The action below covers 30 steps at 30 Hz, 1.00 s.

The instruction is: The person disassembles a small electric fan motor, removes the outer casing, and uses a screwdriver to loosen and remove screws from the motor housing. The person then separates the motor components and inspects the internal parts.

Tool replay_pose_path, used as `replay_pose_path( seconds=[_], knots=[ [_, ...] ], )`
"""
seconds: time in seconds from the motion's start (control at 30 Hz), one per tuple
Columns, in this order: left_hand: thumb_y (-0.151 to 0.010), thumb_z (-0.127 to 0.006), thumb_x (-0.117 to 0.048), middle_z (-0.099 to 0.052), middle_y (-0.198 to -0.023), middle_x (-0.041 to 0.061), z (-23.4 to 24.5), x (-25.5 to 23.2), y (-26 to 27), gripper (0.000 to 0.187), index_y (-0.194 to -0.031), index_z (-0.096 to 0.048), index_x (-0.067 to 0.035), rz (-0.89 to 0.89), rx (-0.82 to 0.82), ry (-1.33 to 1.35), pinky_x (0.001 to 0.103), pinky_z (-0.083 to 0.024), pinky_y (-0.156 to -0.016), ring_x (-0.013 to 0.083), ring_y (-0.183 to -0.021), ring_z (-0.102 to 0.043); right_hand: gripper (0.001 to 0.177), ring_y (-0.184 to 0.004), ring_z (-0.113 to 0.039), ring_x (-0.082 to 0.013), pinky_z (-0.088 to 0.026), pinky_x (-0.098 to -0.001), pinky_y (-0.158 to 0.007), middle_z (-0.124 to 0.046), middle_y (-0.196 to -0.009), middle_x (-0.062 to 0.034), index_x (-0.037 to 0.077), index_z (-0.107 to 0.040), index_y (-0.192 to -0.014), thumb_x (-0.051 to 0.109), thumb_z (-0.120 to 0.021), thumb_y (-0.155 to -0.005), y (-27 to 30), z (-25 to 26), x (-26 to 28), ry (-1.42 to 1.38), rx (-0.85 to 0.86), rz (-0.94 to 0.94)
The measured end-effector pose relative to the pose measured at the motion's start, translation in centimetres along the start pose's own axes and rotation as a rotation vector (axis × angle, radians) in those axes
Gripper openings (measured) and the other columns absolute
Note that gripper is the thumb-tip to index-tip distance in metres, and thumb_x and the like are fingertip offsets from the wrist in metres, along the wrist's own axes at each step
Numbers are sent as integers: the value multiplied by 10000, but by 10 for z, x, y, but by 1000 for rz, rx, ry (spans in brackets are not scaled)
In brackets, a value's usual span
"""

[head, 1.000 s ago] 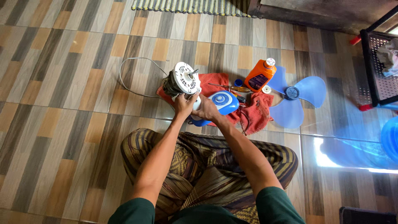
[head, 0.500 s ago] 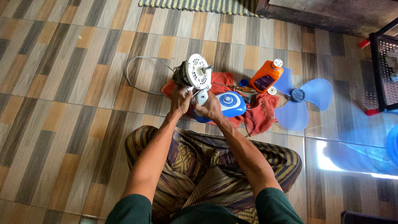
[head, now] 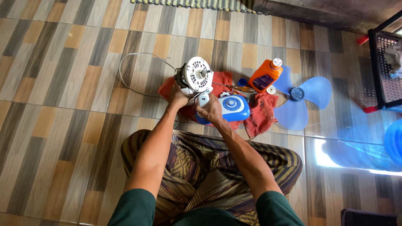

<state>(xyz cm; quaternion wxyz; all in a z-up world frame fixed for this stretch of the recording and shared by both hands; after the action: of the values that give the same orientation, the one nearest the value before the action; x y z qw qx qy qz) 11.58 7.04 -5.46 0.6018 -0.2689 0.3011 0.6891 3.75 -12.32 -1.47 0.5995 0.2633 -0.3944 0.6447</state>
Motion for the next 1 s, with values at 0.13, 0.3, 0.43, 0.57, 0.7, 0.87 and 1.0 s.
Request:
replay_pose_path(
  seconds=[0.13, 0.3, 0.43, 0.57, 0.7, 0.87, 1.0],
  knots=[
    [-728, -858, -267, -551, -1395, 307, -4, 5, 3, 994, -1531, -319, -39, 62, 99, -53, 456, -491, -1053, 452, -1295, -558, 585, -983, -660, -418, -529, -497, -847, -687, -1036, -238, -10, -612, -1105, 329, -862, -699, 4, -9, -9, 44, -23, 0],
    [-731, -845, -223, -583, -1378, 286, 0, 4, -3, 924, -1499, -363, -49, 1, 164, -160, 453, -498, -1057, 448, -1285, -568, 563, -958, -642, -420, -521, -505, -830, -661, -1014, -248, -21, -582, -1065, 318, -854, -706, 9, -10, -14, 77, -30, -61],
    [-673, -855, -164, -553, -1387, 275, 5, 6, -9, 1014, -1510, -300, -21, -74, 200, -53, 428, -496, -1048, 416, -1286, -560, 534, -918, -637, -416, -520, -507, -811, -644, -973, -252, -20, -571, -1033, 276, -838, -677, 6, -6, -11, 116, -53, -97],
    [-636, -867, -97, -515, -1431, 251, -7, 20, -8, 1069, -1525, -279, -10, -187, 306, 15, 415, -457, -1056, 389, -1315, -517, 539, -902, -635, -407, -520, -500, -798, -636, -975, -250, -25, -569, -1045, 286, -845, -701, 10, -7, -13, 130, -77, -145],
    [-604, -869, -65, -609, -1373, 195, -21, 35, -8, 945, -1443, -436, -16, -196, 349, 100, 379, -479, -1044, 335, -1263, -590, 551, -934, -625, -407, -511, -510, -819, -657, -999, -234, -24, -593, -1101, 262, -857, -711, 13, -7, -5, 144, -110, 10],
    [-661, -806, -110, -742, -1171, 138, -27, 56, -11, 595, -1234, -670, -27, 42, 365, 169, 359, -550, -899, 252, -1060, -704, 714, -923, -611, -417, -506, -513, -816, -648, -1005, -238, -55, -583, -1211, 232, -872, -624, 12, -12, -6, 192, -93, 73],
    [-672, -756, -110, -782, -1105, 95, -24, 55, -10, 436, -1102, -754, -41, 114, 332, 413, 350, -565, -851, 213, -1007, -731, 676, -952, -613, -407, -493, -519, -835, -653, -1034, -226, -19, -597, -1169, 280, -891, -639, 10, -20, -4, 241, -72, 30]
  ],
)
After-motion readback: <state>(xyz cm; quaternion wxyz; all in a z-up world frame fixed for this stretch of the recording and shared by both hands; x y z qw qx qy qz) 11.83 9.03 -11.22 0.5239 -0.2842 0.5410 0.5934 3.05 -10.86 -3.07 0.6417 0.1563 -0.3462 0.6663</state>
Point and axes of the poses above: each hand's wrist, its own y-axis away from the middle knuckle, its own z-axis out of the back of the hand, x = y × z, the point moved 8 cm from there along -y, towards the middle knuckle
